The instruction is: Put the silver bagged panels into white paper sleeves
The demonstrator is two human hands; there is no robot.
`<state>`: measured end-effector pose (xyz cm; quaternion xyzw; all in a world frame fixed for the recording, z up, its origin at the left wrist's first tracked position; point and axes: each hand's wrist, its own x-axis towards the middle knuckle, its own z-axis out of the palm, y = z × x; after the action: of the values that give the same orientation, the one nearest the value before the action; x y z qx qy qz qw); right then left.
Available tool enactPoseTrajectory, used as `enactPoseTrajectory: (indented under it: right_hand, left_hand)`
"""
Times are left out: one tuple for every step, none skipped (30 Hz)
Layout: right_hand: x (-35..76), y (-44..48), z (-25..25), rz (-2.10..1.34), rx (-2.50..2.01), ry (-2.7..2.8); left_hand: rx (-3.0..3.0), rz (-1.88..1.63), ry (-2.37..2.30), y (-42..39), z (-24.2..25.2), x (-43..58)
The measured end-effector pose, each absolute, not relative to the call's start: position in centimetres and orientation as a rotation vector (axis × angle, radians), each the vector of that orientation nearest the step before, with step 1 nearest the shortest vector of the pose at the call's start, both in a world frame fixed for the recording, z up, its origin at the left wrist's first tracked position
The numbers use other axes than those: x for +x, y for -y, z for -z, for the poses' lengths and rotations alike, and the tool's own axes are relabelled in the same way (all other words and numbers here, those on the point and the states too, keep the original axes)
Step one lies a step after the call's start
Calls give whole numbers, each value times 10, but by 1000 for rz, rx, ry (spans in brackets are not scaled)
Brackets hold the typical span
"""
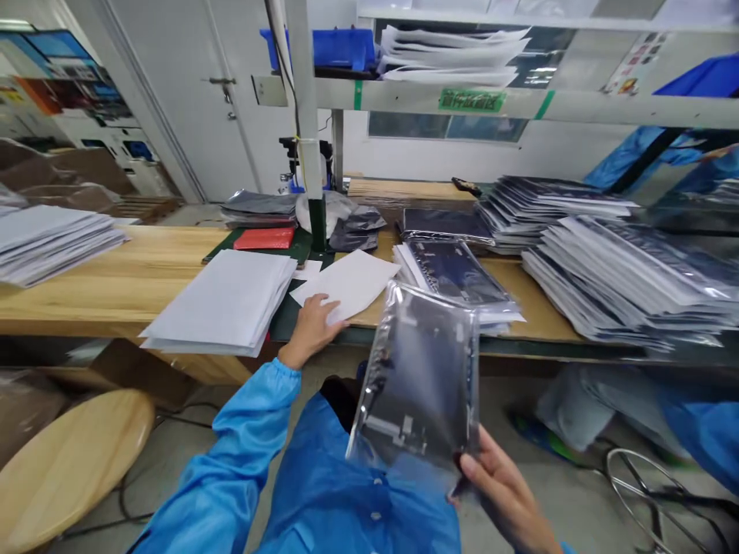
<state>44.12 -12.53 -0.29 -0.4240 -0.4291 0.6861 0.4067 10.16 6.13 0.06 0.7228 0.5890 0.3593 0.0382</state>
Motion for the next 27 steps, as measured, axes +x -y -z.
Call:
enactPoseTrajectory:
  right_hand:
    - [436,133,11,-1769,-1075,1078]
    - [431,139,19,-1796,-1079,1068]
    - [426,145,25,-1811,-1082,1053]
    - [422,151,31,-1818,-1086,1038]
    - [418,155,35,-1817,-1092,1022]
    - [414,158,38,-1818,-1098,1005]
    - [411,161,40,-1819,-1105,986]
    - [407,163,41,-1828,-1109,968]
    - [404,165,42,-1836,-1109,949]
    - [401,167,42,-1845,-1101,932]
    - [398,168,43,-1855,-1085,920]
    - [395,170,44,-1870,-1064,911]
    - [392,172,45,-1886,-1042,904]
    - [390,173,47,-1908,-1021,900]
    - [388,175,49,-1928,-1007,893]
    - [386,177,52,-1953,-996,889]
    - [384,179,54,-1980,-988,887]
    - [383,181,57,-2001,-985,884]
    - [381,183,59,-2010,-989,873]
    - [380,185,62,-2007,-998,857]
    - [378,187,64,-1989,-1012,837]
    - [376,190,66,-1963,-1027,816]
    - [374,192,67,-1931,-1042,796]
    - [373,193,69,-1906,-1053,781]
    - [371,195,69,-1891,-1057,772]
    - [370,196,70,-1882,-1056,765]
    - [369,197,70,-1876,-1052,758]
  left_hand:
    - [2231,-1055,-1814,-56,4,101]
    - [2233,-1027,-1815,-53,7,100]
    - [2231,-1016,-1803,-50,9,98]
    - [2231,-1022,-1783,-49,9,96]
    - [2232,-1046,-1759,-47,9,94]
    - [2234,-1091,-1741,-46,8,93]
    - [2238,-1157,-1730,-44,8,92]
    - [2247,-1237,-1726,-42,7,90]
    - [2262,-1322,-1724,-40,8,89]
    - [2286,-1400,-1720,-37,8,88]
    - [2316,-1461,-1716,-35,9,87]
    - [2352,-1502,-1712,-32,11,85]
    - [2383,-1525,-1710,-29,13,83]
    - [2401,-1534,-1713,-27,15,82]
    - [2405,-1537,-1718,-25,17,80]
    - [2390,-1535,-1723,-23,19,79]
    - [2363,-1530,-1723,-22,20,78]
    - [2335,-1517,-1713,-21,21,78]
    - [2313,-1495,-1696,-20,22,78]
    - [2299,-1469,-1679,-19,21,79]
    - [2291,-1445,-1667,-18,21,80]
    - [2287,-1428,-1666,-18,20,81]
    - [2285,-1421,-1674,-17,20,82]
    - [2281,-1423,-1689,-17,19,84]
    - [2275,-1432,-1708,-16,18,86]
    - [2264,-1447,-1725,-16,18,87]
    - [2248,-1464,-1740,-15,17,89]
